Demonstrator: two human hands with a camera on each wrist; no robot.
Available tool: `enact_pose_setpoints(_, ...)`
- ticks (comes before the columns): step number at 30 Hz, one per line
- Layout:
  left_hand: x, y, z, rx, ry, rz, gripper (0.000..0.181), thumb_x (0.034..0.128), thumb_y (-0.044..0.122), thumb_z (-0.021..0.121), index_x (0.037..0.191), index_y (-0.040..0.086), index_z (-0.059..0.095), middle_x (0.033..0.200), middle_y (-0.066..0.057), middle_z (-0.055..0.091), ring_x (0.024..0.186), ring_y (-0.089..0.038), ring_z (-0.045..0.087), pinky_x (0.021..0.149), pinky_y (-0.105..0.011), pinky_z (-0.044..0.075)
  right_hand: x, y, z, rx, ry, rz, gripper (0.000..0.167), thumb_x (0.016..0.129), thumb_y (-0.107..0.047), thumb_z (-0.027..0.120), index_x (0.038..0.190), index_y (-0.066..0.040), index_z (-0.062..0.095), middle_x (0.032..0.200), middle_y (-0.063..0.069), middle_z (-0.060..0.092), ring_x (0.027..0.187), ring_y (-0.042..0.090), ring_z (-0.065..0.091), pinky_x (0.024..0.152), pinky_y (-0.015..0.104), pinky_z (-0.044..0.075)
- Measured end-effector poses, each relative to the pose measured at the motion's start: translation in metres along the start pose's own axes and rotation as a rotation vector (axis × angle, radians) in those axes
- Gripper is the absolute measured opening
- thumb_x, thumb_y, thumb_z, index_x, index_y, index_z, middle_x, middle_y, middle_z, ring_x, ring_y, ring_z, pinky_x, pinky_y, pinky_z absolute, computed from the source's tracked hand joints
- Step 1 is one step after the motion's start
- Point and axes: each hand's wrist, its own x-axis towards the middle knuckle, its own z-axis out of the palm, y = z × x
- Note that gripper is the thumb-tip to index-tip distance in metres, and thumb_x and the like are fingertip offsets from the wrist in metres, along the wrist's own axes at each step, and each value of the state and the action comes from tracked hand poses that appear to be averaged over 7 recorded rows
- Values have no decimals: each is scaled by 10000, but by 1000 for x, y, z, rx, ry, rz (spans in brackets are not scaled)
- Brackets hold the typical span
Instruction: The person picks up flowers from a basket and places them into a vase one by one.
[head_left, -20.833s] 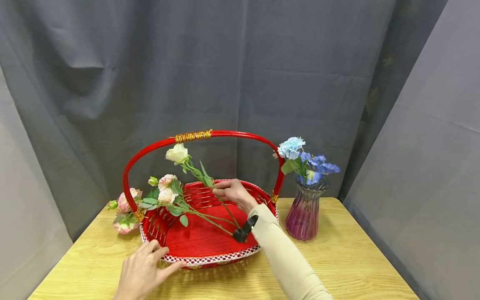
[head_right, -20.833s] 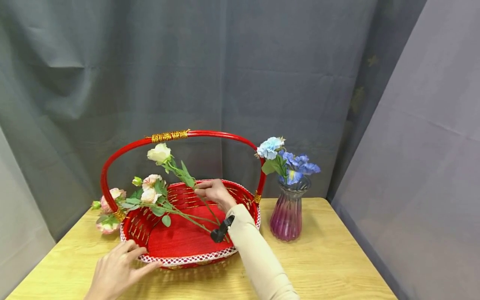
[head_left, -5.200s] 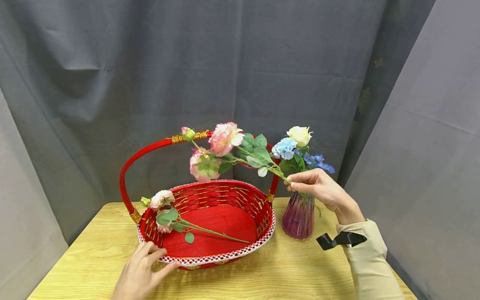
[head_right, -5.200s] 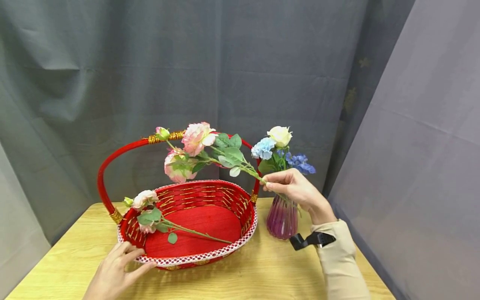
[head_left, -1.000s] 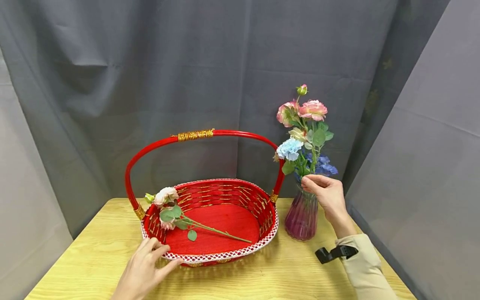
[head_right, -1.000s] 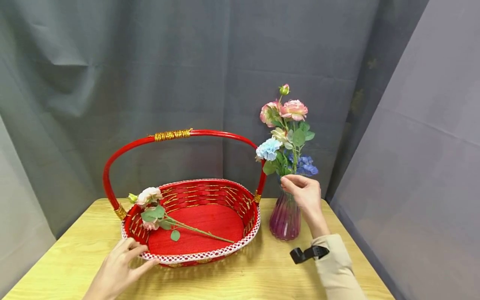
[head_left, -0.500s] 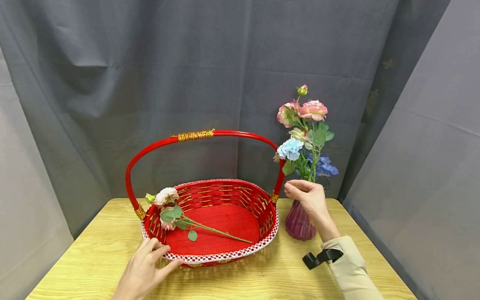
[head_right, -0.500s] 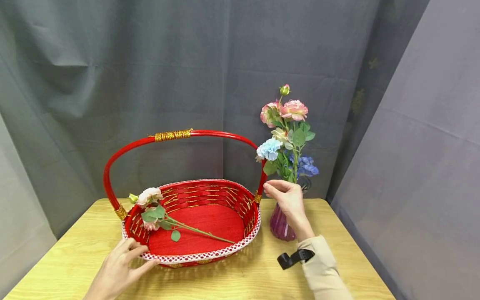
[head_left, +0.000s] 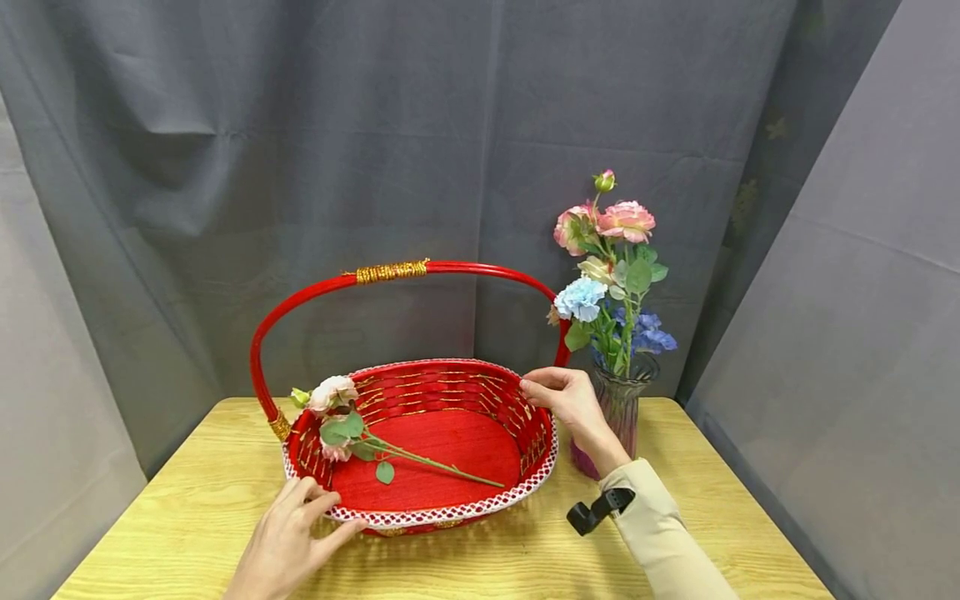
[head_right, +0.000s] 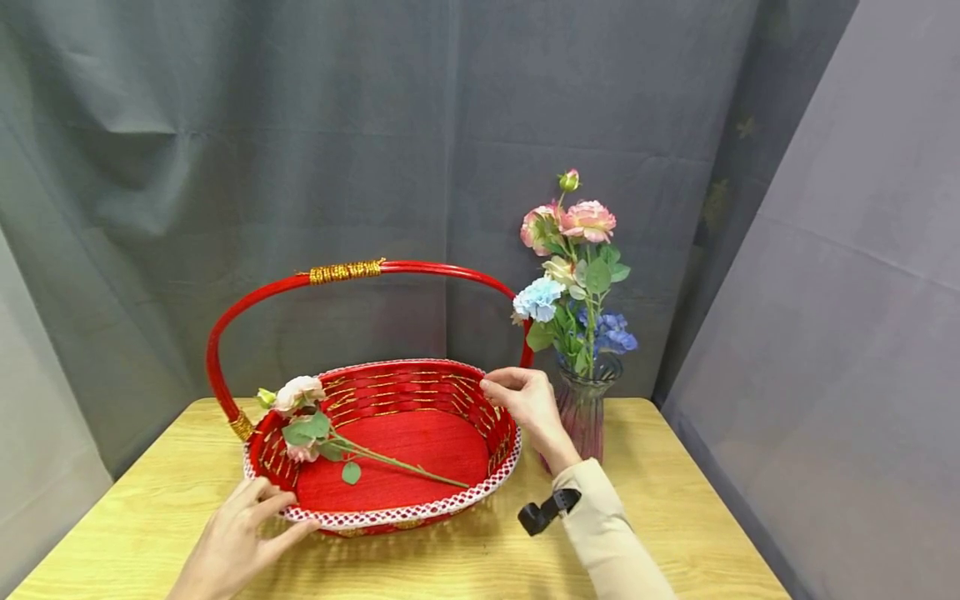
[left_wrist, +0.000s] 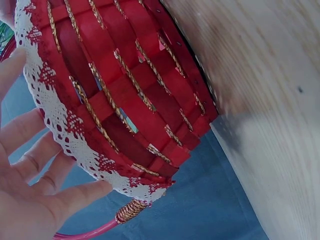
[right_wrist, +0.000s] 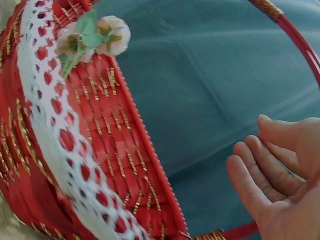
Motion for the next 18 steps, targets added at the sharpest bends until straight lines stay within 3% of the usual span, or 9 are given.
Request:
enact_pose_setpoints(10,1,2,-2,4,-19,-21,376,596,446,902,787,170,733,785,133,446,744,-15,386,590,-195,398,18,8,40,92,-45,85,239,874,-109,729,1056,43,714,989,196,727,809,202,717,832,422,571)
enact_pose_setpoints(18,0,1,-2,1,-17,-18,371,613,466,891,785,180,729,789,133,449,752,-10,385,597,-189,395,26,14,67,51,-71,89,203,862,-111,740,1013,25,731,943,134,739,768,163,711,792,380,582)
